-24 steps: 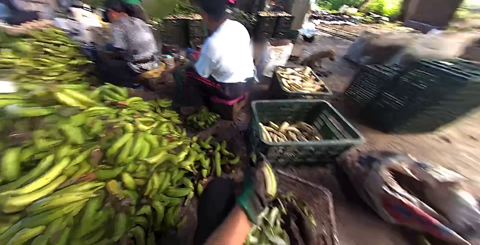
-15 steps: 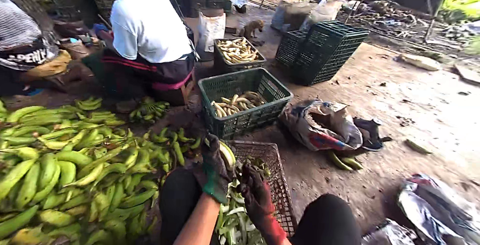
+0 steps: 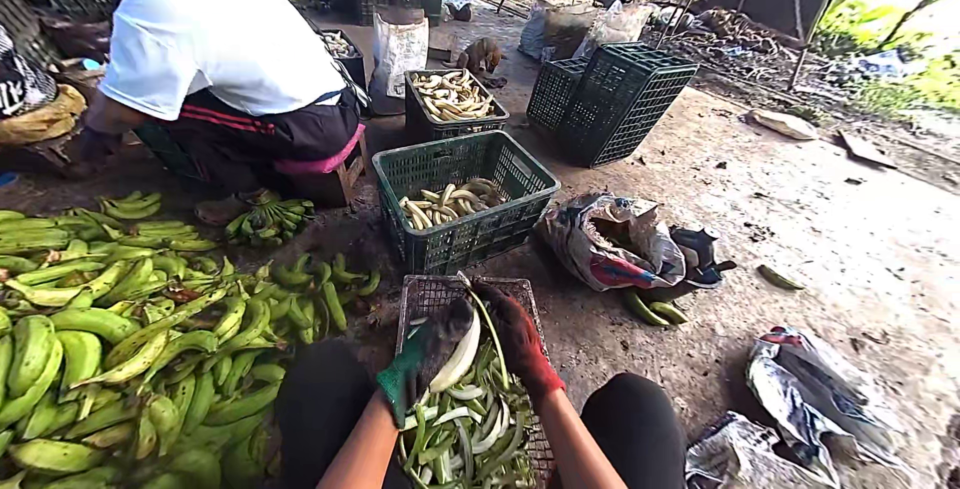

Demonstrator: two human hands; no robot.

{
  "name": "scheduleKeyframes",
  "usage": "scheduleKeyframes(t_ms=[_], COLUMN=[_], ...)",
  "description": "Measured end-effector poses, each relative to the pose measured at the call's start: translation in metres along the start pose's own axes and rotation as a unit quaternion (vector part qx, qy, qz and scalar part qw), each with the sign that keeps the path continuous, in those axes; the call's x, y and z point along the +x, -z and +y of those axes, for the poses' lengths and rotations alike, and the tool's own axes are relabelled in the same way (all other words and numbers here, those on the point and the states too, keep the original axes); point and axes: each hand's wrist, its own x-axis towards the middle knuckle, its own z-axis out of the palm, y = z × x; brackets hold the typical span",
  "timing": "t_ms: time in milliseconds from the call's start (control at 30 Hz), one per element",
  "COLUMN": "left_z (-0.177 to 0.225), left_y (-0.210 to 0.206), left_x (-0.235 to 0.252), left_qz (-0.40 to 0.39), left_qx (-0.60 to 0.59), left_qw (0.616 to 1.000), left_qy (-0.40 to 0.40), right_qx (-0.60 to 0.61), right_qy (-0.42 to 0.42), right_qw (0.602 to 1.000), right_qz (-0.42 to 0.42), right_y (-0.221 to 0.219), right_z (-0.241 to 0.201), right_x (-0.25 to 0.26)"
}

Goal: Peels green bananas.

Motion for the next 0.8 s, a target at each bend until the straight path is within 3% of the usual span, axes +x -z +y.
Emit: scheduleKeyframes(t_ms=[100, 233, 300, 433, 567, 700, 800], left_z=[0.007, 0.016, 0.013, 0.009, 0.010, 0.010, 0.006], left_y=[0.001, -0.007, -0.011, -0.014, -0.006, 0.003, 0.006], left_x=[0.010, 0.024, 0.026, 0.021, 0.014, 0.003, 0.008], left_qz=[0.132, 0.268, 0.299, 0.241, 0.152, 0.072, 0.076], left_qx=[-0.129, -0.373, -0.346, -0.139, -0.004, -0.056, -0.217], left_qw=[0.982, 0.888, 0.889, 0.960, 0.988, 0.996, 0.973], left_qy=[-0.029, -0.021, -0.021, -0.009, -0.009, 0.016, 0.034], right_qx=[0.081, -0.017, -0.051, -0.090, -0.075, -0.007, 0.096], right_qy=[0.034, 0.119, 0.156, 0.106, 0.076, -0.032, -0.009], right_qw=[0.995, 0.982, 0.973, 0.983, 0.989, 0.999, 0.993], right_qz=[0.054, 0.148, 0.164, 0.119, 0.100, 0.033, 0.071], right_y=[-0.007, -0.048, -0.054, -0.030, -0.026, -0.022, -0.018], right_z=[0.000, -0.006, -0.005, -0.015, -0.012, 0.003, 0.012], right_x=[-0.015, -0.062, -0.058, -0.036, -0.021, -0.008, -0.017])
